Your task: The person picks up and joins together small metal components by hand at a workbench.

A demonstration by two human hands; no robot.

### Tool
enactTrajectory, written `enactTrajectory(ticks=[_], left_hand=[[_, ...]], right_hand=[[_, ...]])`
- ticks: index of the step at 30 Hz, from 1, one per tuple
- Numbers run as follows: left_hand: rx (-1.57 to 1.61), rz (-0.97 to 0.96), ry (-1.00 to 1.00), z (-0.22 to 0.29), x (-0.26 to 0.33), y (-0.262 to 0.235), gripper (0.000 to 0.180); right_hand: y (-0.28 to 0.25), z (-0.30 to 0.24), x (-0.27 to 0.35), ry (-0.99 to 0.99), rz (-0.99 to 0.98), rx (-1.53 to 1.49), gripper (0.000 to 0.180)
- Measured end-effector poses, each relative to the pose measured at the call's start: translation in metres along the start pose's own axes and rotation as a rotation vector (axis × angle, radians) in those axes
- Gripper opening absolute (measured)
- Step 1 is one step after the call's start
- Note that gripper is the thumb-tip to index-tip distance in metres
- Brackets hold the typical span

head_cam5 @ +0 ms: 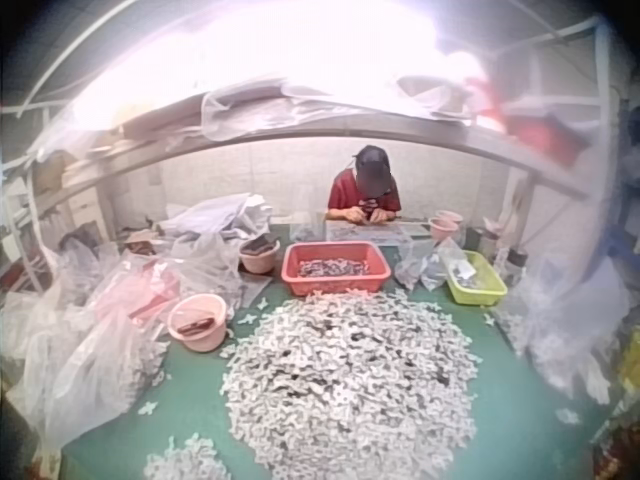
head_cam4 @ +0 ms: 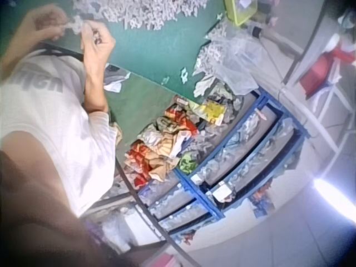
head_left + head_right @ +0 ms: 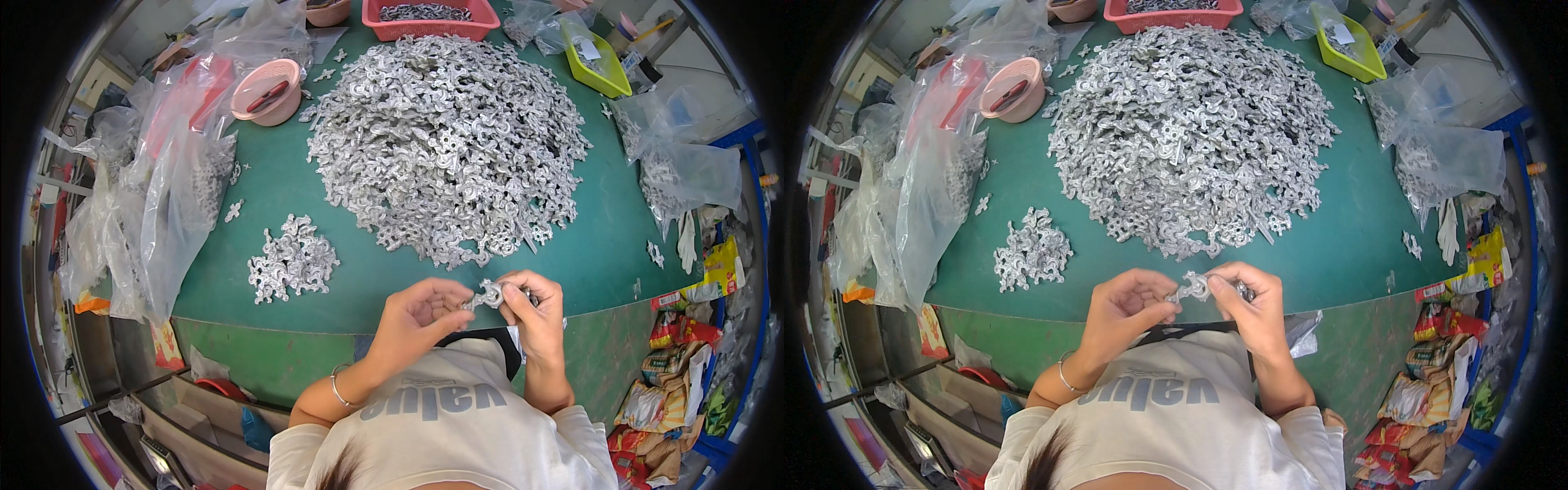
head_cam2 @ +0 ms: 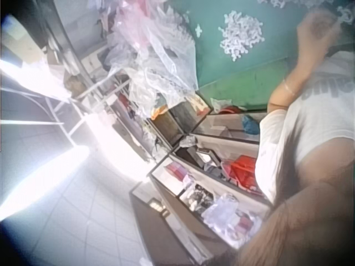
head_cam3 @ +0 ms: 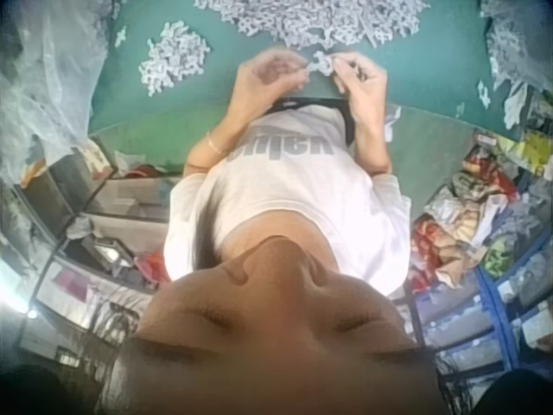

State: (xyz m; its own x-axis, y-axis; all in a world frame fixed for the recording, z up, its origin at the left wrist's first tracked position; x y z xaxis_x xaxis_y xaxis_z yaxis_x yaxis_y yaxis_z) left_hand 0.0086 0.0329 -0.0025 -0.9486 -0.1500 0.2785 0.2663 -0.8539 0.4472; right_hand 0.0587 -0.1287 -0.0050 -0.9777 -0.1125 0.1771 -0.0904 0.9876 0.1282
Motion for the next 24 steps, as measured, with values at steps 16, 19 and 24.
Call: enactTrajectory(ticks=[16,19,24], left_hand=[[-0.041,-0.047,0.038,0.010,0.008,-0.003,0.015],[-0.052,-0.037,0.036,0.010,0.009,-0.003,0.015],[-0.035,0.009,0.044,0.010,0.009,-0.001,0.014]], right_hand=[[0.010,-0.010,0.007,0.153,-0.090,-0.250,0.023],[0.011,-0.010,0.008,0.118,-0.083,-0.287,0.016],[0.018,-0.015,0.011,0.142,-0.030,-0.299,0.016]])
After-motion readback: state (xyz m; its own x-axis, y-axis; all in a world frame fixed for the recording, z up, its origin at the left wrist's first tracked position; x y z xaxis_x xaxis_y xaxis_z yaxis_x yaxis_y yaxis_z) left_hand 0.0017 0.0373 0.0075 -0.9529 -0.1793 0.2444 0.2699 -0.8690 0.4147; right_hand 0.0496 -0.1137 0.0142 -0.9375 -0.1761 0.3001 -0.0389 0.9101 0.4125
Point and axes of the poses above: each hand's wrist, its own x-axis away from the middle knuckle, its own y-axis out of the palm, z = x × y, the point moved 2 cm from there along -x, towards the middle knuckle, and after that the axes turned 12 degrees about z, right-handed, at the moved point
